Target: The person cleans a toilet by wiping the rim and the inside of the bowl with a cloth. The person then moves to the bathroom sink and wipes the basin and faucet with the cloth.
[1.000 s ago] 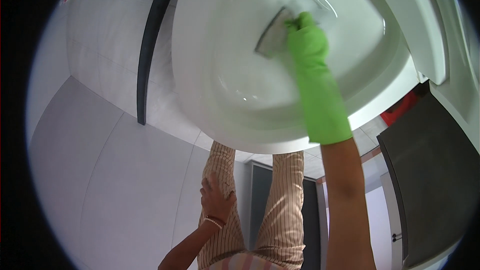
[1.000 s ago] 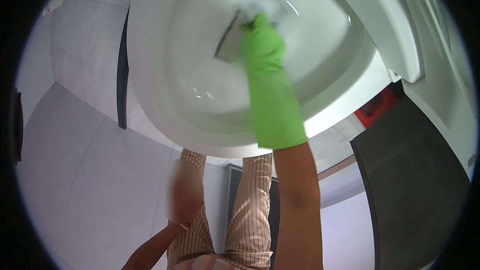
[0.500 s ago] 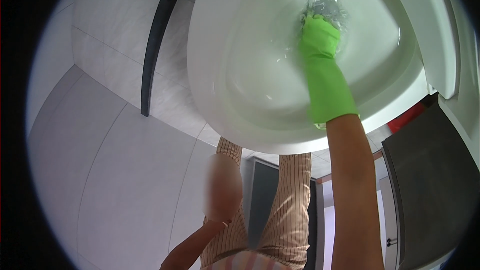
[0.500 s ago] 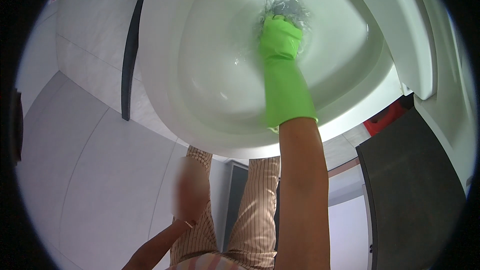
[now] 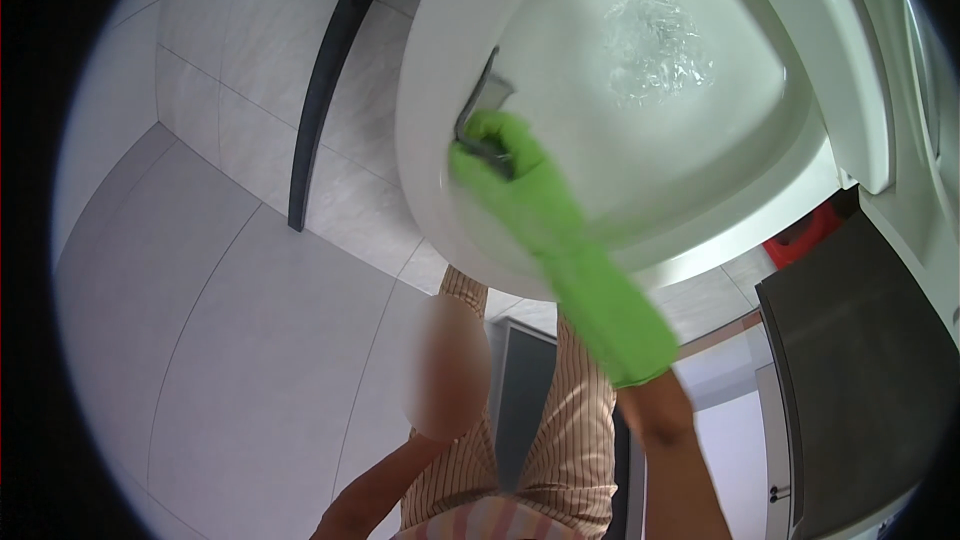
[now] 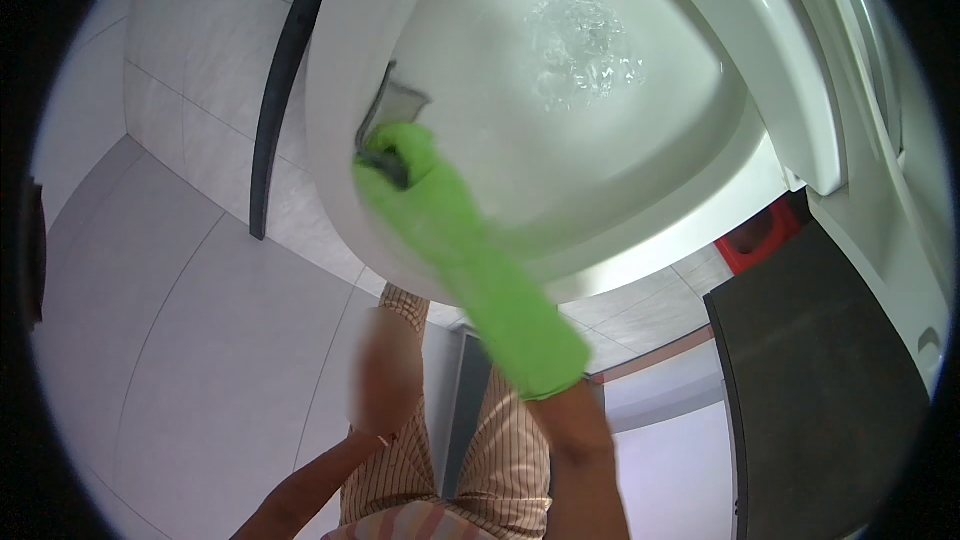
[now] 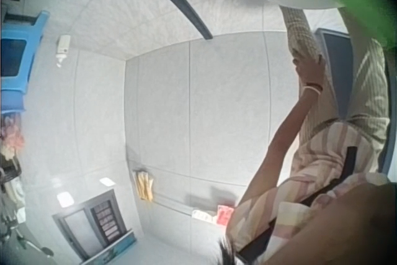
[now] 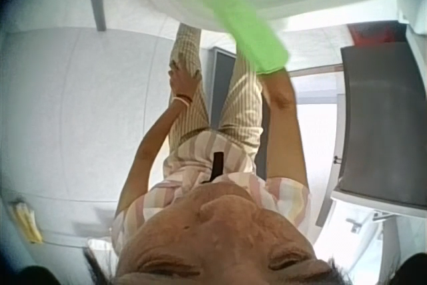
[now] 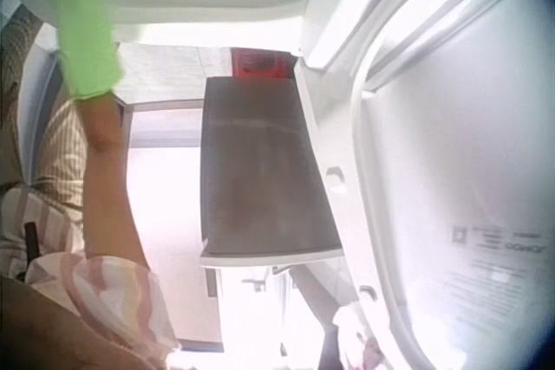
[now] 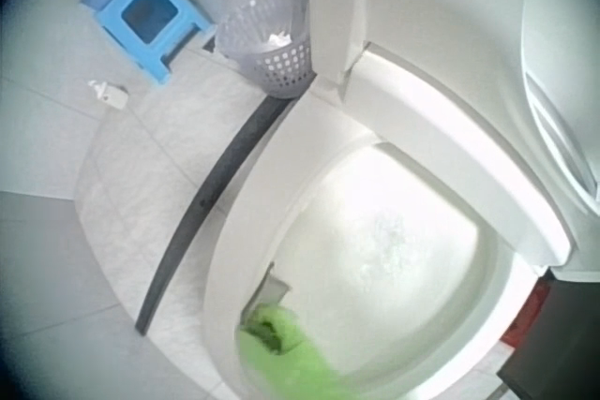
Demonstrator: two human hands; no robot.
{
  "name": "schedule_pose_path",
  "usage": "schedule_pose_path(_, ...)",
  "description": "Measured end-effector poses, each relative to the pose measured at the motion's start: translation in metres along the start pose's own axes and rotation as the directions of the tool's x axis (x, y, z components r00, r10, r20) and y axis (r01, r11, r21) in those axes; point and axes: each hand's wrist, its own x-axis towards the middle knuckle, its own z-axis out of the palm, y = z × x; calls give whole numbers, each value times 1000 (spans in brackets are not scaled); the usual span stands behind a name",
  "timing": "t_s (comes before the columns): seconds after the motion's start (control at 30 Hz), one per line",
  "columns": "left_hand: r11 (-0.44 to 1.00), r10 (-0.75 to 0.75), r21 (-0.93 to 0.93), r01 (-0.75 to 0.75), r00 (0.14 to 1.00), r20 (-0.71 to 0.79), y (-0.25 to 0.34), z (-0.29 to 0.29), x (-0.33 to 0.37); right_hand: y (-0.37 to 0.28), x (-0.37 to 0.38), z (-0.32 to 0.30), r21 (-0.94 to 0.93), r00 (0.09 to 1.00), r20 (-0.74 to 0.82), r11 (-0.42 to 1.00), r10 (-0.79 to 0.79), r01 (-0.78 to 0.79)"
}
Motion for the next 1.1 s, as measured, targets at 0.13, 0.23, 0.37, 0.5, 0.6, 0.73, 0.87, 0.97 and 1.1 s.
schedule_pose_path(0.13, 993, 15, -108, -39, 975, -220, 83, -102, 22, 19, -35, 29, -111, 988, -141, 991, 64, -80)
schedule_pose_path(0.23, 999, 15, -28, -21, 976, -219, 61, -72, 12, 58, -59, 24, -124, 963, -85, 962, -255, 244)
schedule_pose_path(0.37, 968, 180, 223, -115, 938, -296, 48, -58, 7, 45, -62, -36, -472, 949, 274, 838, -155, 274)
schedule_pose_path(0.5, 868, -487, 1, 497, 850, 200, 126, -134, 34, 43, -51, -72, -735, 833, 436, 668, 340, 112)
schedule_pose_path(0.6, 974, -210, 65, 219, 970, -121, 75, -83, 13, 31, -47, -53, -704, 869, 378, 709, 318, 47)
schedule_pose_path(0.73, 976, -97, 176, 132, 976, -194, 88, -76, 16, 44, -30, -18, -628, 905, 310, 652, -292, 426)
schedule_pose_path(0.87, 914, -403, 56, 401, 915, 27, 119, -102, 25, -5, -2, 3, -17, 966, 69, 969, 248, -248)
schedule_pose_path(0.97, 945, -327, -28, 327, 945, 7, 108, -98, 18, -7, -3, -7, -420, 896, 195, 859, 400, -292)
schedule_pose_path(1.1, 982, -188, -50, 183, 976, -113, 98, -90, 11, 47, -32, -38, -513, 875, 292, 836, 385, -197)
